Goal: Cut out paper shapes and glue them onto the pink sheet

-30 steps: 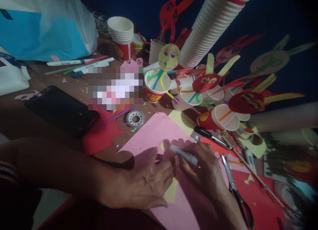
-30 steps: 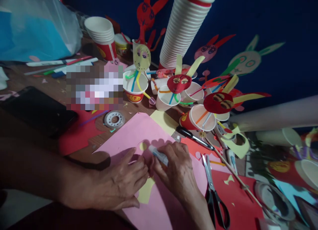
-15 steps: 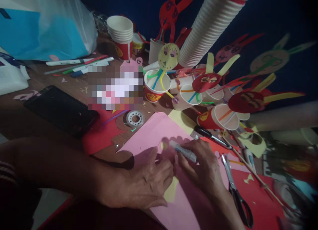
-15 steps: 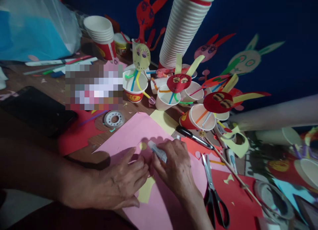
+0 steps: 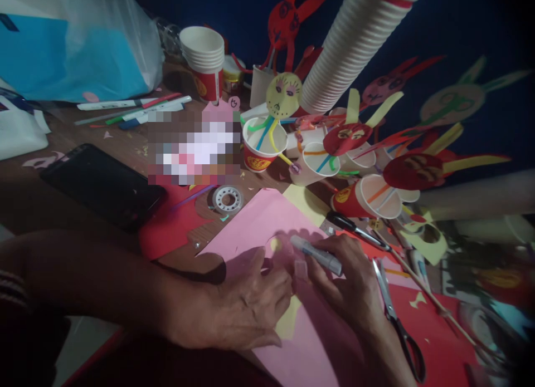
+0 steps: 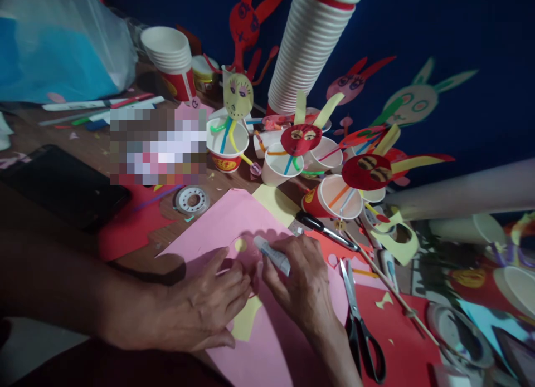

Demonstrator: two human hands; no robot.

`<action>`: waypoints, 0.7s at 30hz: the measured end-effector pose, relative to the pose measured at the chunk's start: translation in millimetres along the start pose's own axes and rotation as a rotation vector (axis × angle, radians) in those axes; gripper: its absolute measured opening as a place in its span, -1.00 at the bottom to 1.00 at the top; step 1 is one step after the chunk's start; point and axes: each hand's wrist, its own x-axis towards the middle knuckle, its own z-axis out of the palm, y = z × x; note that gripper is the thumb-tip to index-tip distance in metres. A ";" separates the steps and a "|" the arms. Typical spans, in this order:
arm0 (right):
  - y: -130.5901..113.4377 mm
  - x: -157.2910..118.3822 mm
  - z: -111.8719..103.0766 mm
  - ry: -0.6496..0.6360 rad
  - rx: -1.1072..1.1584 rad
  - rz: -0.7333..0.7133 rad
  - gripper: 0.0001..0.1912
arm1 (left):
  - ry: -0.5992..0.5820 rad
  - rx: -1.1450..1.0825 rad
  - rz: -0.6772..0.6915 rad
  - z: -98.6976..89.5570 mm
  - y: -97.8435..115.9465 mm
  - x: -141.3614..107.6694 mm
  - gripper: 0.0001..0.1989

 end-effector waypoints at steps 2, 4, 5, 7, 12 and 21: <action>0.1 0.2 2.5 -0.008 -0.014 -0.019 -0.92 | -0.015 0.002 0.006 -0.6 -0.2 0.2 -0.43; 0.1 0.0 5.4 -0.038 -0.044 -0.045 -0.92 | -0.025 0.002 0.004 -0.9 -0.2 0.1 -0.43; -0.1 -0.3 6.6 -0.054 -0.062 -0.058 -0.91 | -0.027 0.000 0.000 -0.8 0.0 -0.1 -0.44; -0.7 -0.7 7.9 -0.070 -0.087 -0.088 -0.91 | -0.027 -0.014 -0.004 0.0 0.7 -0.9 -0.45; -3.4 -1.4 2.2 -0.119 -0.057 -0.099 -0.94 | -0.015 -0.022 -0.010 1.3 1.6 -2.4 -0.46; 1.5 -1.9 -6.5 -0.004 -0.010 -0.056 -0.92 | -0.008 0.010 0.016 -0.5 0.8 -1.3 -0.45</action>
